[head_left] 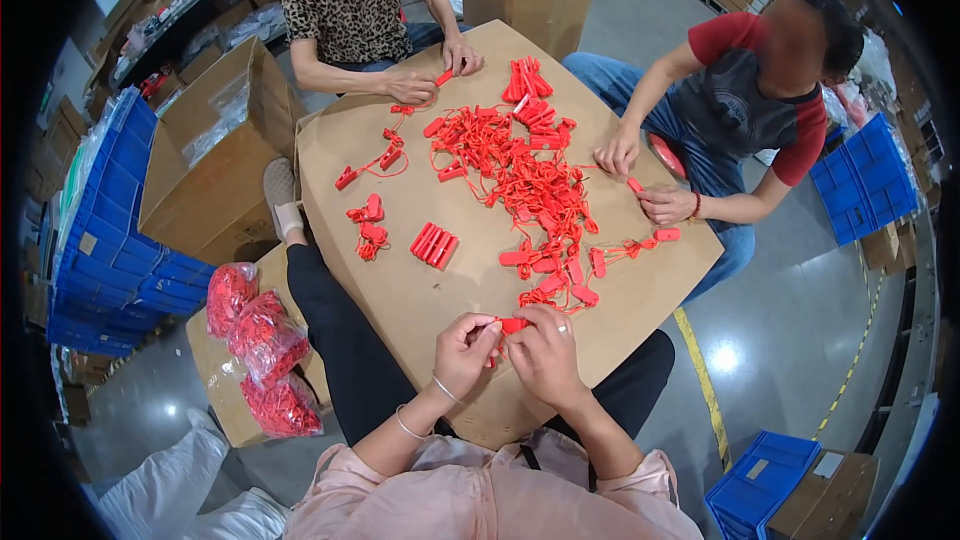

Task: Tie strings onto red plastic security tags or labels at an assembly workspace.

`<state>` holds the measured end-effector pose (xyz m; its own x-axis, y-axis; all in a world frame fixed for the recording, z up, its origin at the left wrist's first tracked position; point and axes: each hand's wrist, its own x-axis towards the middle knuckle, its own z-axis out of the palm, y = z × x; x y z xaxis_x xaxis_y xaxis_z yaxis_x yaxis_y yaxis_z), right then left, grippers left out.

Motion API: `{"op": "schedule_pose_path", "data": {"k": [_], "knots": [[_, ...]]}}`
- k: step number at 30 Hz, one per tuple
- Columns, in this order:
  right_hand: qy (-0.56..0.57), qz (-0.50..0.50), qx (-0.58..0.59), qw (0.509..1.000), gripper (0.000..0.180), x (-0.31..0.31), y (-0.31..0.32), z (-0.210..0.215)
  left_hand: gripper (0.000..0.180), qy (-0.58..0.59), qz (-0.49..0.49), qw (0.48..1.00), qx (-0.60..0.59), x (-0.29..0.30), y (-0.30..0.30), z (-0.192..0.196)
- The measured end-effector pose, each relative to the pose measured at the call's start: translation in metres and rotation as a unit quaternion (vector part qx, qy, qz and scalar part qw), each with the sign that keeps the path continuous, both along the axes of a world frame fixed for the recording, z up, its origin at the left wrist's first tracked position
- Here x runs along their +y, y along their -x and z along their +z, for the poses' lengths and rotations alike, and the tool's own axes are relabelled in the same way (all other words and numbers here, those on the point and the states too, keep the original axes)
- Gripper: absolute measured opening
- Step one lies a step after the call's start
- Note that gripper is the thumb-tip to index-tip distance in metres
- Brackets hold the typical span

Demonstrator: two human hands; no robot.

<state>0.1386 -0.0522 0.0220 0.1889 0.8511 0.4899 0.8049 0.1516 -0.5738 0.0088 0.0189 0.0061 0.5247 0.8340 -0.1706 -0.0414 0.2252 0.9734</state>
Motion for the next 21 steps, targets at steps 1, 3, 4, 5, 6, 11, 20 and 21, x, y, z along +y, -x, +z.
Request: {"op": "schedule_pose_path", "data": {"k": [1, 3, 4, 5, 6, 11, 20, 21], "knots": [[0.0, 0.0, 0.0, 1.0, 0.013, 0.0, 0.001, 0.0, 0.009, 0.0, -0.006, 1.0, 0.011, 0.0, 0.0, 0.003], [0.014, -0.039, -0.031, 0.999, 0.012, 0.001, 0.003, 0.005, 0.007, -0.001, -0.011, 1.0, 0.023, 0.0, -0.001, 0.004], [0.014, -0.038, -0.03, 0.999, 0.012, 0.002, 0.003, 0.006, 0.008, -0.008, -0.004, 1.0, 0.022, -0.001, -0.002, 0.004], [0.005, -0.006, -0.03, 1.0, 0.013, 0.003, 0.003, 0.006, 0.008, -0.015, 0.003, 1.0, 0.022, -0.001, -0.002, 0.003], [-0.004, 0.026, -0.029, 0.999, 0.013, 0.003, 0.003, 0.007, 0.008, -0.015, 0.003, 1.0, 0.022, -0.001, -0.002, 0.002], [-0.013, 0.021, -0.003, 1.0, 0.014, 0.004, -0.001, 0.001, 0.009, -0.005, -0.025, 0.999, 0.026, -0.001, 0.001, 0.002], [0.047, 0.036, 0.09, 0.994, 0.009, 0.002, -0.011, 0.002, 0.009, -0.154, -0.032, 0.987, 0.042, -0.001, 0.005, -0.009], [0.066, 0.041, 0.114, 0.99, 0.008, 0.002, -0.012, 0.003, 0.009, -0.154, -0.033, 0.987, 0.042, -0.001, 0.005, -0.009]]}}
